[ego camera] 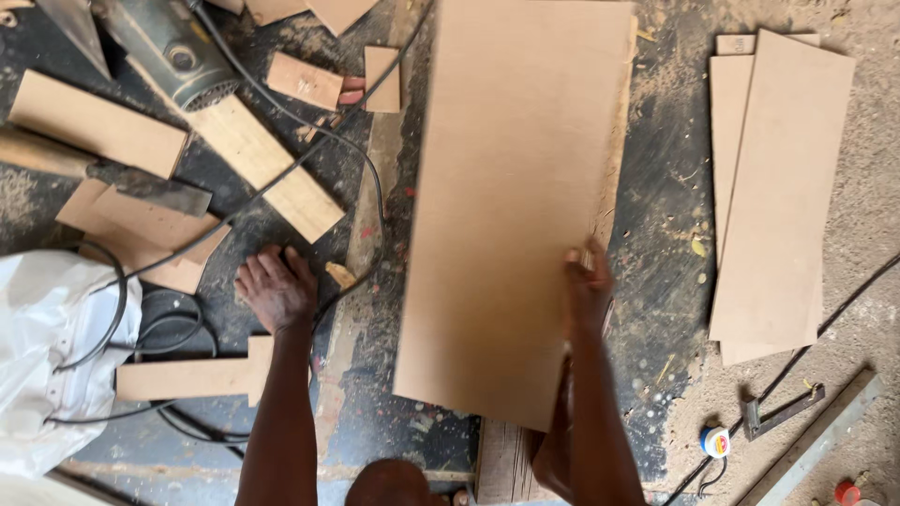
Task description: The person aligns two large sheets of particle board, marks a straight line with a pencil, and then uses a circular saw to cut along the line. After cutting, the person stacks the cut pieces.
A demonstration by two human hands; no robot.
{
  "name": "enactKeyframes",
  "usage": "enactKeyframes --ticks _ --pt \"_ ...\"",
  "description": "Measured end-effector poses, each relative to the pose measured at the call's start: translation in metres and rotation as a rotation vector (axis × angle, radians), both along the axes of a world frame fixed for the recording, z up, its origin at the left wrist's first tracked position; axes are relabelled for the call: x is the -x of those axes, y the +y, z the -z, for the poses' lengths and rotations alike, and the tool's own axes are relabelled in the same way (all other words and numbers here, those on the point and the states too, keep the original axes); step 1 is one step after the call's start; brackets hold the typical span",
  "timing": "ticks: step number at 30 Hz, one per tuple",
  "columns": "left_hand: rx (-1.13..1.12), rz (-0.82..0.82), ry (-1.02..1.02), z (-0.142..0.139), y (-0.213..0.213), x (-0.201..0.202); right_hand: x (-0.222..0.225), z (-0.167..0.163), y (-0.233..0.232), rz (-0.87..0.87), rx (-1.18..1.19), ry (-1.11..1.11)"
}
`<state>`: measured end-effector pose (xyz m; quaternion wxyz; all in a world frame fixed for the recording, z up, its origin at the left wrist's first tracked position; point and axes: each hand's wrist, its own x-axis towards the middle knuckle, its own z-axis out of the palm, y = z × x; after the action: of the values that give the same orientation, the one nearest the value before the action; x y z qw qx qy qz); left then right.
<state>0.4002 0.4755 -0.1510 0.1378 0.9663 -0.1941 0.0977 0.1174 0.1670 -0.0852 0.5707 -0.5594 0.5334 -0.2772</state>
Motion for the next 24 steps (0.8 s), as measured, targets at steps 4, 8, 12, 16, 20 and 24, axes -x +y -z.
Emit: enactKeyframes --ticks 4,8,12,16,20,24 --pt "0.036 0.025 0.01 0.002 0.006 0.005 0.037 0.008 -0.001 -0.001 -0.013 -0.135" --pt "0.053 0.046 0.008 0.0 0.01 0.015 0.057 0.014 -0.002 0.015 -0.043 -0.136" --pt "0.044 0.067 -0.038 -0.004 0.013 0.023 0.063 0.006 0.0 -0.03 -0.083 -0.108" --pt "0.04 0.082 -0.066 -0.007 0.019 0.034 0.064 -0.01 0.007 -0.056 -0.124 -0.046" --pt "0.066 0.086 -0.052 -0.015 0.028 0.046 0.068 -0.025 0.019 -0.061 -0.137 -0.055" --pt "0.073 0.116 0.03 -0.03 0.043 0.053 0.075 -0.043 0.036 -0.041 -0.057 0.096"
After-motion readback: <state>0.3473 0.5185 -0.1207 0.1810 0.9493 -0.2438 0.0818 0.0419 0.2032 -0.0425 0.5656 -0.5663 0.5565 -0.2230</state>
